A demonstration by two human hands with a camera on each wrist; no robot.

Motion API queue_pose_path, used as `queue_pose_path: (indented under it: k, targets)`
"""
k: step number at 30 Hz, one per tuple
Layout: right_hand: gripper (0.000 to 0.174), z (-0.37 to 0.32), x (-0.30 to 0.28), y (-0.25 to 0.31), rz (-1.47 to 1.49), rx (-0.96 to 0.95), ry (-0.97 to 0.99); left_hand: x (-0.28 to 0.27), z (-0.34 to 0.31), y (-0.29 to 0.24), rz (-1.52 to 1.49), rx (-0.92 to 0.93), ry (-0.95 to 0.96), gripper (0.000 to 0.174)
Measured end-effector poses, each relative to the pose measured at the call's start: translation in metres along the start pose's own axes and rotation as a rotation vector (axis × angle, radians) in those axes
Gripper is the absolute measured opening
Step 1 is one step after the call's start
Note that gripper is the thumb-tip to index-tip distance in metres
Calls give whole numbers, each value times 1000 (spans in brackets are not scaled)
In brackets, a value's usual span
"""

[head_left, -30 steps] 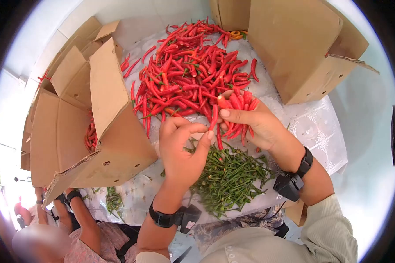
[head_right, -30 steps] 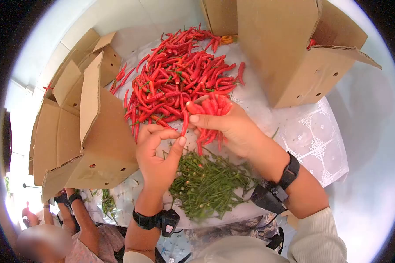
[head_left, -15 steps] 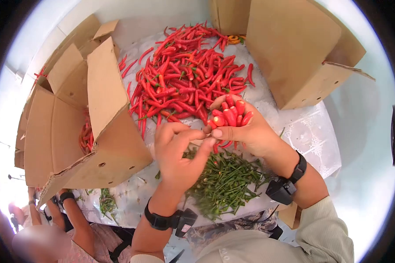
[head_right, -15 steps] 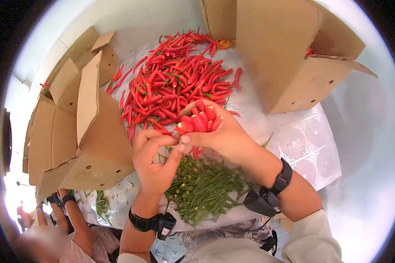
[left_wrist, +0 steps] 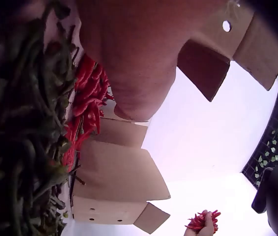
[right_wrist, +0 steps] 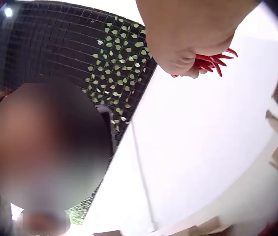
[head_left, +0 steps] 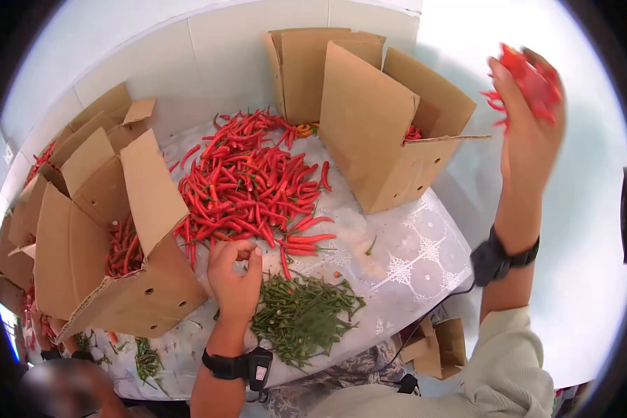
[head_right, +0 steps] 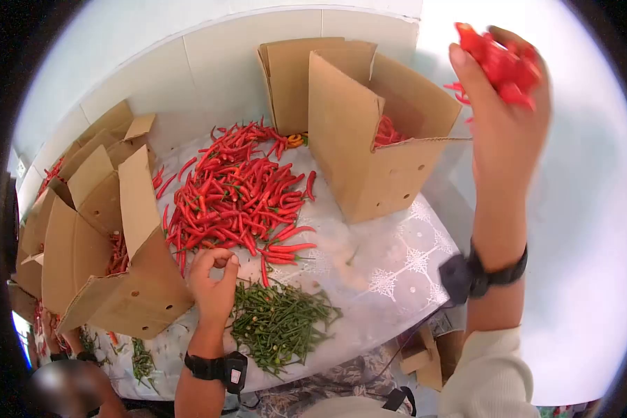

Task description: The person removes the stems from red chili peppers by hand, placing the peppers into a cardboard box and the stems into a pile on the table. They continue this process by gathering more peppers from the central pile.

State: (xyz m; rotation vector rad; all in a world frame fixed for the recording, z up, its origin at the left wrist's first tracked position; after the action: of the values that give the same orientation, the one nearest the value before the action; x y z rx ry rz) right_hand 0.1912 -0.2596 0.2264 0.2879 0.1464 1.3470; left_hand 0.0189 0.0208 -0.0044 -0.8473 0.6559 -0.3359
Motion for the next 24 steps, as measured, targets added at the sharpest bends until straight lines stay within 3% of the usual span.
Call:
queue_pose_path:
  k: [3, 5, 7, 8, 10, 12, 14, 16, 18, 20, 22, 24]
  targets:
    - [46, 22, 20, -57, -137, 149, 179, -1, -1, 6, -12, -5, -51, 10]
    - [58, 16, 35, -78, -300, 265, 515, 0, -1, 8, -16, -8, -57, 10]
    - [55, 4, 44, -99, -550, 34, 617, -4, -1, 10, -21, -17, -53, 11]
    - [51, 1, 44, -101, -545, -49, 550, -3, 0, 10, -33, -22, -49, 11]
    - [44, -2, 41, -71, -526, -212, 419, -2, 0, 10, -33, -26, -42, 11]
    - [31, -20, 42, -10, -330, -202, 297, -2, 1, 5, -38, -16, -33, 11]
    - [23, -58, 51, 32, -209, 136, 419, 1, 0, 6, -34, -13, -29, 10]
    - [23, -103, 68, 43, -155, 125, 739, 0, 0, 6, -57, -62, -16, 10]
    - [27, -161, 99, 21, -71, -67, 854, -1, 1, 8, -89, -115, -37, 12]
    - [34, -193, 128, -14, -161, 77, 1095, -1, 1, 13, -132, -182, -93, 13]
    - [44, -212, 155, -69, -238, 250, 1137, -1, 2, 22, -72, -197, -147, 16]
    - [50, -219, 174, -95, -332, 309, 1086, -2, 4, 23, 95, -162, -187, 22]
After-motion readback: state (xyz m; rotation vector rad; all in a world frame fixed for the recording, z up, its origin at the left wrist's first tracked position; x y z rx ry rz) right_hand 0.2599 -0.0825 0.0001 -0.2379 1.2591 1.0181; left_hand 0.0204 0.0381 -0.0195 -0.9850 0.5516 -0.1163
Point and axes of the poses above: each hand's wrist, its own z-axis towards the middle knuckle, its own x-axis out of the palm, y = z × x, the point moved 2 cm from there along z, towards the middle knuckle, and after that the axes turned 6 degrees about -x, right-handed, at the moved point
